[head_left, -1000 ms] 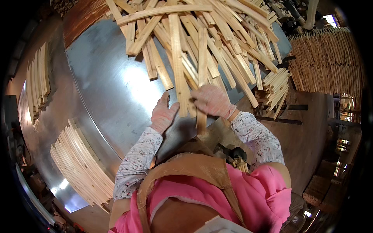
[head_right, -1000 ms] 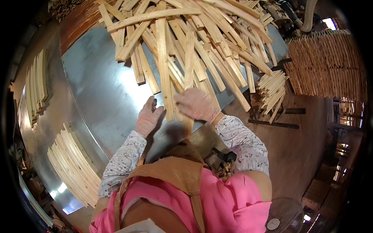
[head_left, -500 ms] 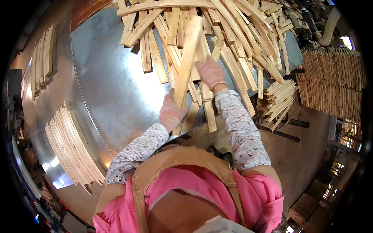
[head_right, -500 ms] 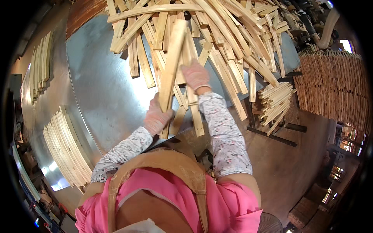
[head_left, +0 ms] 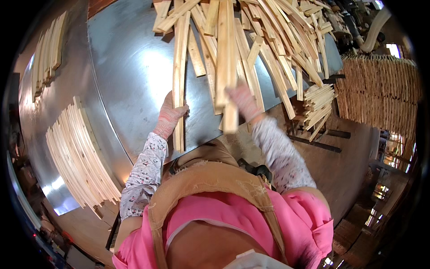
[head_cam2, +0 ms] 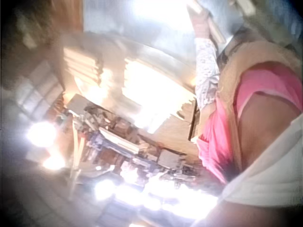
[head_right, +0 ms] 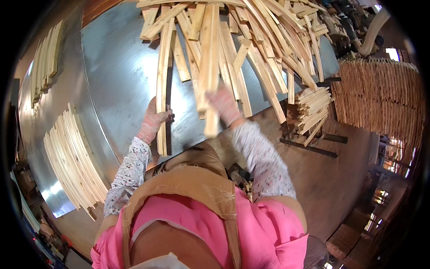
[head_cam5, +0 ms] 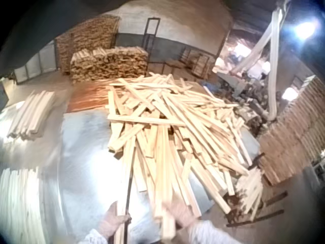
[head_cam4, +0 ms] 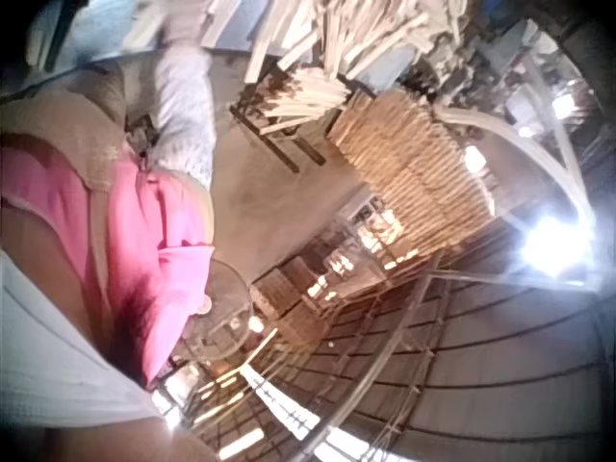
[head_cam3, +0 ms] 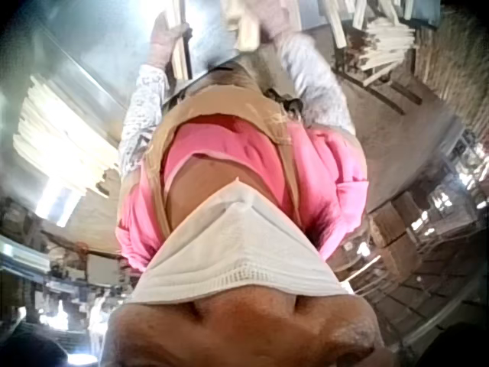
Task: The person repeatedly picks up thin wooden strips from a large pile on a metal table and arranges them into a neat, vertical stack. The person uses both hands to align the strips and occasionally lifts the growing stack to adjust its position on the table.
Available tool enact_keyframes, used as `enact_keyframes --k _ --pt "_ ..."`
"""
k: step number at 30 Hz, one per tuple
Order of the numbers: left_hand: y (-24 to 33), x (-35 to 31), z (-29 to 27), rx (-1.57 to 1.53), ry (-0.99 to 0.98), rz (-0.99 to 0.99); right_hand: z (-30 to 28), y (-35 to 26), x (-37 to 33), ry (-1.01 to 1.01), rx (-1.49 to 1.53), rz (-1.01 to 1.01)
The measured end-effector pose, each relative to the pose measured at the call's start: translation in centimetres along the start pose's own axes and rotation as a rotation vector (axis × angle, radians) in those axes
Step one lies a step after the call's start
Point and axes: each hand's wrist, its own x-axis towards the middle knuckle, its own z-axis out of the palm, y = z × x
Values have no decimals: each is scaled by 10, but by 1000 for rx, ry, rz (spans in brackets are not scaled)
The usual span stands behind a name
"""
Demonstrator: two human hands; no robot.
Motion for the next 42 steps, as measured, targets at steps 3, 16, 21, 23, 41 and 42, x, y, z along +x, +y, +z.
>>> enact_keyframes --k 3,16,21,23,41,42 --pt "19 -29 -14 -116 -81 -19 48 -152 -34 -66 503 197" --pt "3 -162 -164 -162 70 -133 76 -344 -13 -206 875 198" --pt "-76 -202 -175 206 585 -53 82 -378 7 -396 676 -10" --pt "-74 -220 -178 185 725 -41 70 -399 13 -496 551 -62" --pt "-81 -268 -242 1371 819 -200 72 -466 91 -433 398 -528" --pt "-81 -266 -242 1451 767 -277 60 -456 126 -323 452 -458"
